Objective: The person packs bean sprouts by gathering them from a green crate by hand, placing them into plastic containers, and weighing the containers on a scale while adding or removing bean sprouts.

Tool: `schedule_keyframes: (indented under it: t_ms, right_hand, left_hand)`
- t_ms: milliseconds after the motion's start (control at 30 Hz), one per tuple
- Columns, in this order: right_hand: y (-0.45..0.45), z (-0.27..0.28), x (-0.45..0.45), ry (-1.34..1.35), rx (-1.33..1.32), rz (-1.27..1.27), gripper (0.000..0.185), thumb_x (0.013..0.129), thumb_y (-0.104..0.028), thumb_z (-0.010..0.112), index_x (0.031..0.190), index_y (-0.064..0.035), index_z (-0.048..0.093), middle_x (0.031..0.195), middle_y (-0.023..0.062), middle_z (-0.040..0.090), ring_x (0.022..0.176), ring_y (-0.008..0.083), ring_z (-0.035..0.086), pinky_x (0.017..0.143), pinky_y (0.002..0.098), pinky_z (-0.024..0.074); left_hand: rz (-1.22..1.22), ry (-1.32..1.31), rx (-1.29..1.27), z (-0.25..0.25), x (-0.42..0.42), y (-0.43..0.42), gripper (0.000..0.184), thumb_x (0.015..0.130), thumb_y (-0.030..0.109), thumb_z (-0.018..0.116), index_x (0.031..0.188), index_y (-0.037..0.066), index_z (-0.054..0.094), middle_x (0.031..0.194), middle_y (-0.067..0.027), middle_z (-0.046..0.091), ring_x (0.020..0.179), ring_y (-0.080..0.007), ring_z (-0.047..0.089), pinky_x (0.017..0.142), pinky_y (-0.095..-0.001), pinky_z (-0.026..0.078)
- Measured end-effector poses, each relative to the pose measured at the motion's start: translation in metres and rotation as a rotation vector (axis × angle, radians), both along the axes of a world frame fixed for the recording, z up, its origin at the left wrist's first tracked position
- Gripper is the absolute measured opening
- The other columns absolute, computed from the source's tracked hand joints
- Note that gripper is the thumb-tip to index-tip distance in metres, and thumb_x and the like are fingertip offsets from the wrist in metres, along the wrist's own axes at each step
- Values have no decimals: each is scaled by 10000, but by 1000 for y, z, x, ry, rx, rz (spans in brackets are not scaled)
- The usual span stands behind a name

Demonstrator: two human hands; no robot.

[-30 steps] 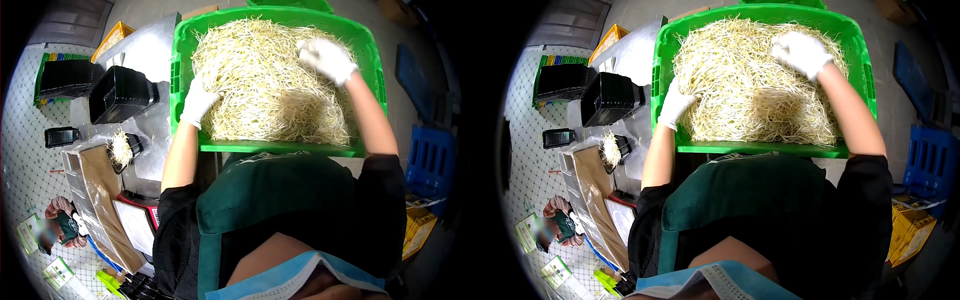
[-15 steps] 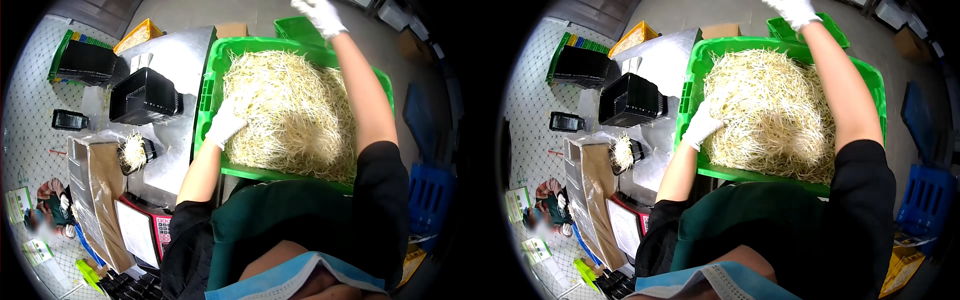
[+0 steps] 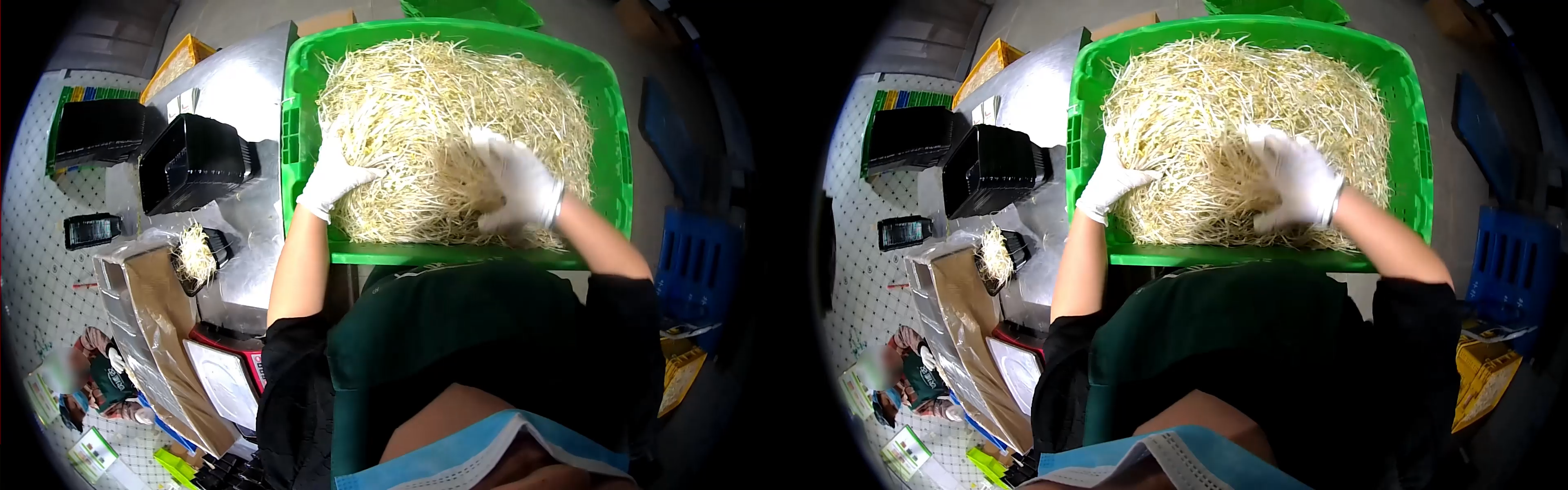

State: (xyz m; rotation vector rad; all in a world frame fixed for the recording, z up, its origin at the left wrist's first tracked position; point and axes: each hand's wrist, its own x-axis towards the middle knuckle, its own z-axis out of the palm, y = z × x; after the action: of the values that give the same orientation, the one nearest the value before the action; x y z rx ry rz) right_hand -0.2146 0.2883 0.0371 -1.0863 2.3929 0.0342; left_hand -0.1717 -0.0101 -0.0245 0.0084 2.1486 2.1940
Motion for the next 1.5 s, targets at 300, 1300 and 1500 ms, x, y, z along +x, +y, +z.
schedule_keyframes:
  t_ms: [300, 1300, 1500]
  right_hand:
    - [20, -22, -45, -442, -385, -406, 617, 706, -318, 694, 1249, -85, 513, 1098, 125, 607, 842, 176, 622, 723, 333, 552]
    - [-22, 0, -27, -276, -508, -470, 1178, 663, -649, 715, 1450, 58, 196, 1434, 264, 362, 1313, 313, 417, 1049, 396, 376]
    - [-1, -59, 3, 291, -445, -137, 1192, 649, -558, 737, 1484, 6, 99, 1518, 256, 175, 1425, 336, 184, 1139, 445, 154]
  left_hand:
    - [223, -25, -688, 13, 8, 10, 613, 725, -26, 699, 1299, -5, 485, 1179, -104, 634, 1082, -162, 600, 947, -283, 460]
    - [-171, -208, -1044, 54, -8, 91, 1169, 612, 603, 730, 1440, -52, 230, 1411, -237, 394, 1321, -284, 384, 1117, -413, 243]
    - [44, 600, -1373, 17, 14, 78, 981, 724, 540, 679, 1420, -19, 272, 1316, -227, 482, 1173, -315, 508, 966, -387, 431]
